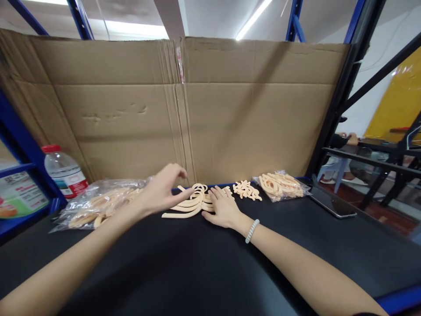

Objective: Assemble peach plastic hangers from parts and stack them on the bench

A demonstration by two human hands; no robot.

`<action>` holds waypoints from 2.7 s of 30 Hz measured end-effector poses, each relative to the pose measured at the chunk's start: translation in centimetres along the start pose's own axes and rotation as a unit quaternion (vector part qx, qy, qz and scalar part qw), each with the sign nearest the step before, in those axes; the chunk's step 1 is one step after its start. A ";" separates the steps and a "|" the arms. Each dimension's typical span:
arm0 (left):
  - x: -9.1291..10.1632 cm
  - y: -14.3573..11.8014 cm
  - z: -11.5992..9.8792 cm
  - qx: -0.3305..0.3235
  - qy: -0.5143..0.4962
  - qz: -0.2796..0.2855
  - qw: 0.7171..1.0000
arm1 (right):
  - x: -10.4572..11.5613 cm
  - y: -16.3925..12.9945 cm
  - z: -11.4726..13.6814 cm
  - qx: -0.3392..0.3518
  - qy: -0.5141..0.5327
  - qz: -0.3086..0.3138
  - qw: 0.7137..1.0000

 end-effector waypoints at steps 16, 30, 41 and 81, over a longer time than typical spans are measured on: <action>-9.1 -3.2 5.7 0.086 0.162 0.264 0.947 | -1.2 0.7 -0.5 0.006 -0.017 0.034 0.999; -5.5 -8.9 0.5 0.025 0.075 0.086 0.993 | 2.8 -2.7 0.9 0.062 0.005 -0.087 0.994; -5.6 -9.2 1.4 0.026 0.009 0.082 0.996 | 6.9 -6.1 -8.8 -0.036 -0.024 -0.182 0.982; -4.2 -9.3 2.3 0.057 -0.146 0.018 0.988 | 7.2 -7.7 -6.1 -0.206 0.502 -0.293 0.788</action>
Point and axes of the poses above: each hand's wrist, its own y-axis towards the middle knuckle, its own x-axis out of the back of the hand, z = x × y, the point moved 10 cm from there along y, towards the middle knuckle, and after that the axes turned 9 degrees about x, right-handed, at the moved point
